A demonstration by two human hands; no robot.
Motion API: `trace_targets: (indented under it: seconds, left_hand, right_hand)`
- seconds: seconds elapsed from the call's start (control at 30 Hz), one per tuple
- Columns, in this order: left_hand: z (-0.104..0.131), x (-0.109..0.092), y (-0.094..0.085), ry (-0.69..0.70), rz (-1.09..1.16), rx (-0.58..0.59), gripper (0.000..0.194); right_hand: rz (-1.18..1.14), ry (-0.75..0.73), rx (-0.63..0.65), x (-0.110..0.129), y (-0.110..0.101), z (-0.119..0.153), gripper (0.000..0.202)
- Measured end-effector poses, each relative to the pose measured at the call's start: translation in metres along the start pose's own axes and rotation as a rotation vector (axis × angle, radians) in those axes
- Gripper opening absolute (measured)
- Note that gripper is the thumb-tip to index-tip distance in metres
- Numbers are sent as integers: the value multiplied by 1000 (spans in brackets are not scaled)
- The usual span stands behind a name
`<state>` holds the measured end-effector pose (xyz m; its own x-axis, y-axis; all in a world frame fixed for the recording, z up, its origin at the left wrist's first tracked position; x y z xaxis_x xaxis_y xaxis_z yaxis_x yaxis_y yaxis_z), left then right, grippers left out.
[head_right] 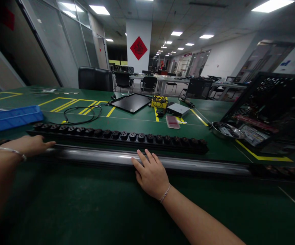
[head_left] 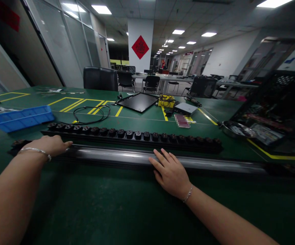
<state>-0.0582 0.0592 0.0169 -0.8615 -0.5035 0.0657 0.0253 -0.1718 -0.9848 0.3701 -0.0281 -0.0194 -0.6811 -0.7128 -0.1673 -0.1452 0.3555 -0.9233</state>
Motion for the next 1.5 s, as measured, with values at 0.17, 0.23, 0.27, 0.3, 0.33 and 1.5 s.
trace_targets:
  seconds: [0.17,0.23,0.27,0.3,0.33,1.5]
  left_hand:
    - [39,-35,-10,115,-38,96,65]
    - [56,-52,-12,178,-51,110,62]
    - [64,-59,-13,210,-53,116,61]
    - [71,-66,-13,240,-50,120,61]
    - [77,-72,-13,272,-44,120,60]
    - [141,-140,20,833,24,-83,65]
  right_hand:
    - [5,0,-10,-1,-1,0,44]
    - [7,1,-15,-1,-1,0,44]
    - [7,1,-16,-1,-1,0,44]
    - [7,1,-18,-1,-1,0,44]
    - [6,2,-18,-1,-1,0,44]
    - [-40,14,-28,0,1,-1,43]
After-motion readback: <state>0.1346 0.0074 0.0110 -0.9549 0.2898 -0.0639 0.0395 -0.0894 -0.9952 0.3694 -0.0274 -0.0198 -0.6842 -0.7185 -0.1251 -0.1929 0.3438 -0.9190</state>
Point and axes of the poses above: each hand's wrist, its own z-axis away from the middle knuckle, its own y-axis out of the palm, x = y × z, the point moved 5 cm from there along -z, towards the middle knuckle, and after that the axes turned 12 degrees about -y, right-handed, at the moved point
